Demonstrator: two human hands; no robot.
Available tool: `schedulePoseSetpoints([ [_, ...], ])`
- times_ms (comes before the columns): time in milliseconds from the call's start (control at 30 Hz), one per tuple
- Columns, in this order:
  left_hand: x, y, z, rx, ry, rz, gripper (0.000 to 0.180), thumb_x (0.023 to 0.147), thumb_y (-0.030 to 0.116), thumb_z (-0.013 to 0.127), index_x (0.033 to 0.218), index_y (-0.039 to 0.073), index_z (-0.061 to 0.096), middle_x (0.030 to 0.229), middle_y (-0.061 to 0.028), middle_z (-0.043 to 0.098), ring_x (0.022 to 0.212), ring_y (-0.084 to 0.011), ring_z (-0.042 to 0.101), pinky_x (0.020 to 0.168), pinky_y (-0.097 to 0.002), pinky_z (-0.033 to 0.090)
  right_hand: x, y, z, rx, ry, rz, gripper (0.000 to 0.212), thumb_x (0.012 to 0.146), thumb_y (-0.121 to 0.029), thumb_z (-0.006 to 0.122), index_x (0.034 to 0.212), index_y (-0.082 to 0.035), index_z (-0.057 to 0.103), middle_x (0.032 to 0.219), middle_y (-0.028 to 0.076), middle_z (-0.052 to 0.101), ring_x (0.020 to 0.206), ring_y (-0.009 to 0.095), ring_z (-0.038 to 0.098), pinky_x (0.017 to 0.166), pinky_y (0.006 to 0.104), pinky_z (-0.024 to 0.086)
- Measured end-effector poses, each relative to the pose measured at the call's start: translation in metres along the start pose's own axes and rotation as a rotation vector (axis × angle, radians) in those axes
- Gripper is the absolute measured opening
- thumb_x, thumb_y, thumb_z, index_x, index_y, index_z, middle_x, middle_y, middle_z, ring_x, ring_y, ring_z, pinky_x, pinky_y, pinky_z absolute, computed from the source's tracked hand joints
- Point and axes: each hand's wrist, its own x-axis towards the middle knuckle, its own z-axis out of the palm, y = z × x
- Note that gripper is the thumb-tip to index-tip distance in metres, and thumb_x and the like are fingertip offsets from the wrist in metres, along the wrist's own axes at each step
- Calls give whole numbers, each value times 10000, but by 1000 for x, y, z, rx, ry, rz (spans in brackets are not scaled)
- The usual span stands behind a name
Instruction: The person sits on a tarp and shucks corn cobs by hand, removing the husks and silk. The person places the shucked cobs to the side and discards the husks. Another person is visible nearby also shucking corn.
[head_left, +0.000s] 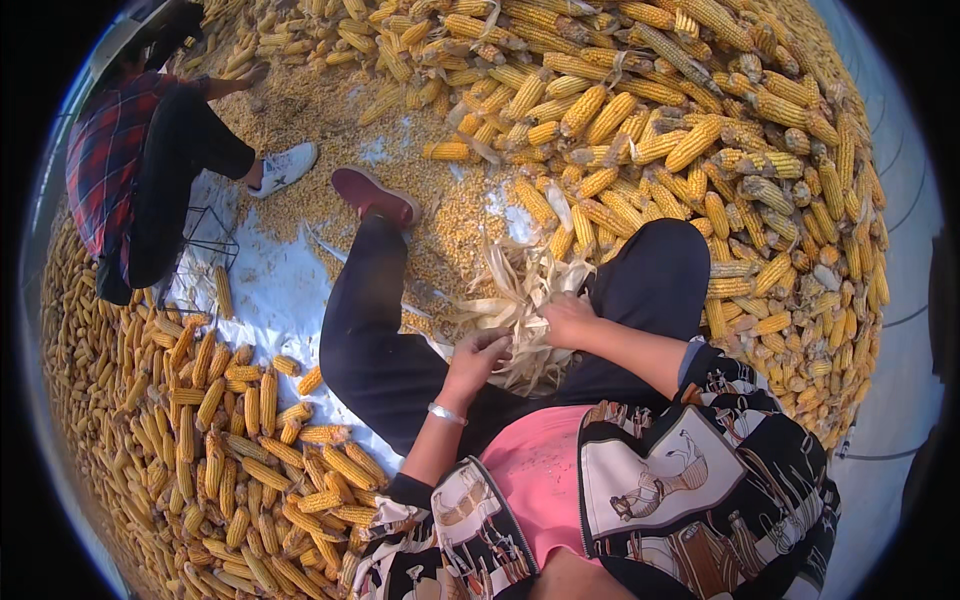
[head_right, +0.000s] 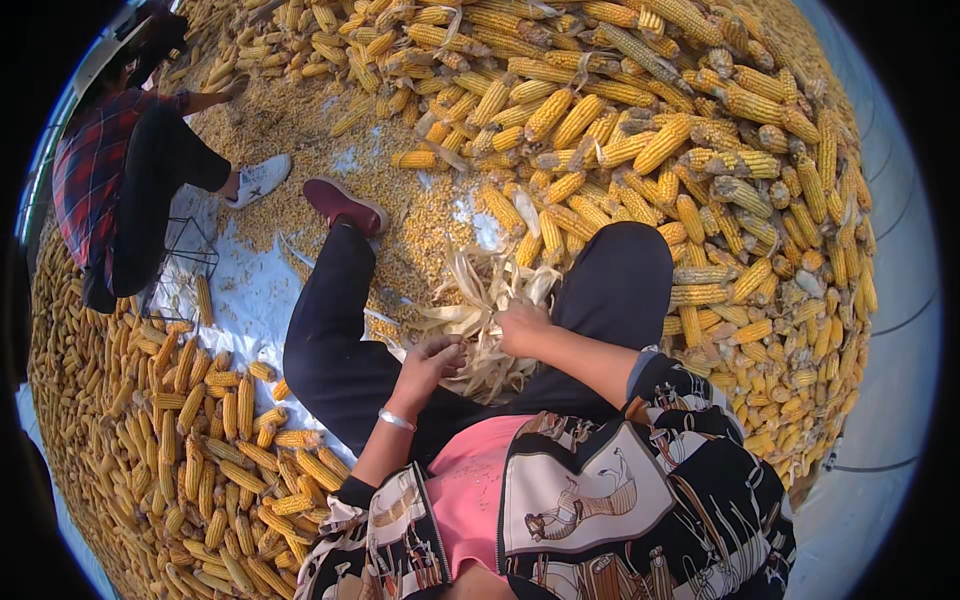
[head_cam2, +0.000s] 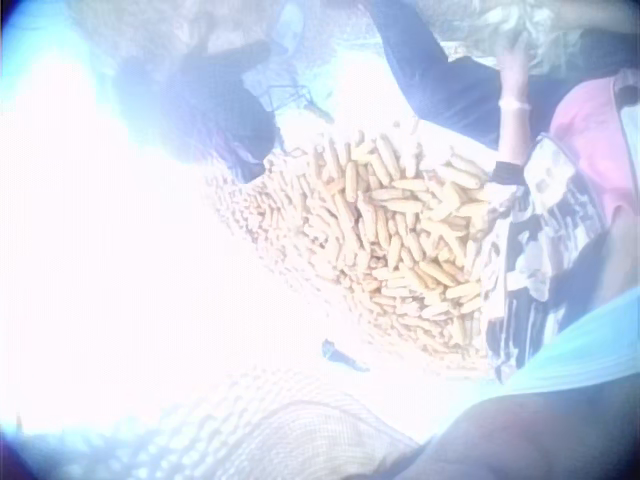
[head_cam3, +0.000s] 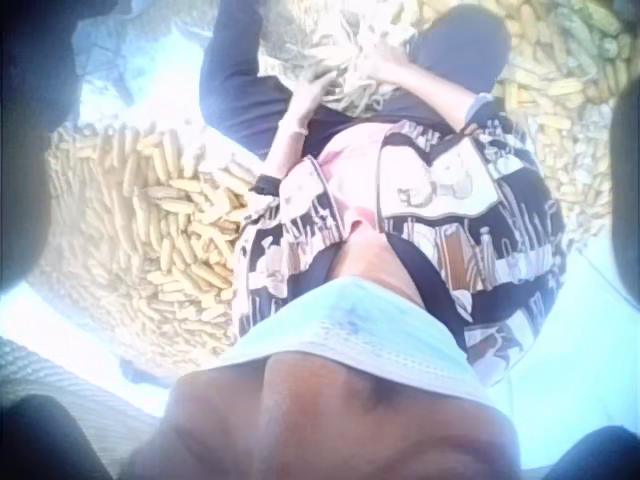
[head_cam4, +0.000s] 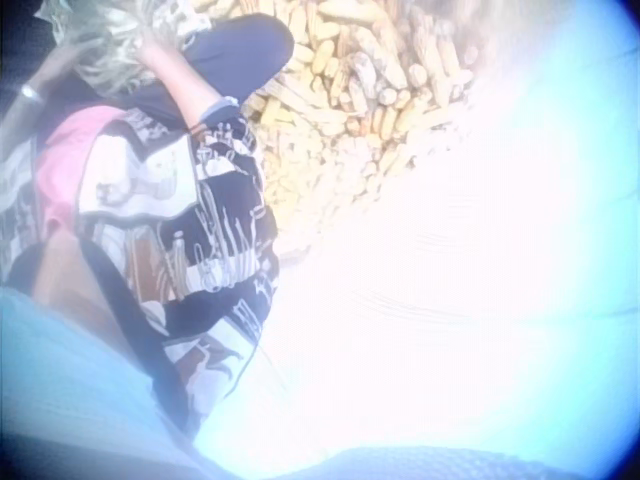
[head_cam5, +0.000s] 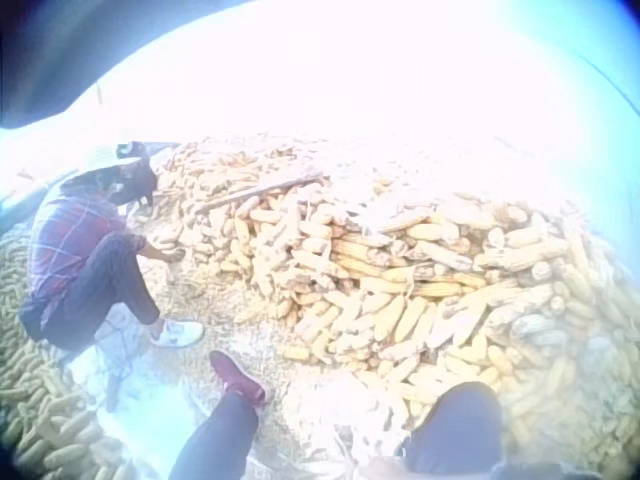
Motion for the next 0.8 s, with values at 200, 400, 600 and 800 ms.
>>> schedulePoseSetpoints([
  [200, 112, -4, 8, 679, -182, 196, 296, 912, 157, 601, 1139, -25, 653, 910, -130, 717, 742, -152, 681, 703, -293, 534, 65, 80, -36, 76, -43, 307, 244, 806, -194, 609, 996, -66, 693, 1039, 155, 674, 1016, 329, 635, 858, 453, 500],
  [400, 263, -4, 41, 505, 19, 204, 333, 895, 111, 593, 1178, -63, 611, 1087, -199, 683, 991, -233, 675, 883, -312, 509, 153, 182, -51, -4, 168, 620, 280, 804, -183, 620, 1055, -61, 627, 1117, 156, 612, 1088, 346, 577, 888, 456, 485],
  [600, 334, -33, 110, 828, 119, -48, 499, 820, 268, 638, 1224, -18, 577, 1129, -270, 631, 1061, -379, 619, 929, -426, 482, 174, 211, -13, -80, 197, 592, 431, 690, -294, 752, 1031, -57, 635, 1117, 108, 558, 1107, 311, 526, 917, 431, 472],
  [800, 342, -55, 129, 828, 61, -430, 434, 786, 348, 673, 1068, 20, 640, 1079, -243, 653, 1010, -366, 639, 875, -448, 504, 186, 181, -11, 281, 1, 704, 691, 623, -456, 727, 1238, -154, 640, 1435, 132, 406, 1350, 296, 357, 1095, 553, 260],
])
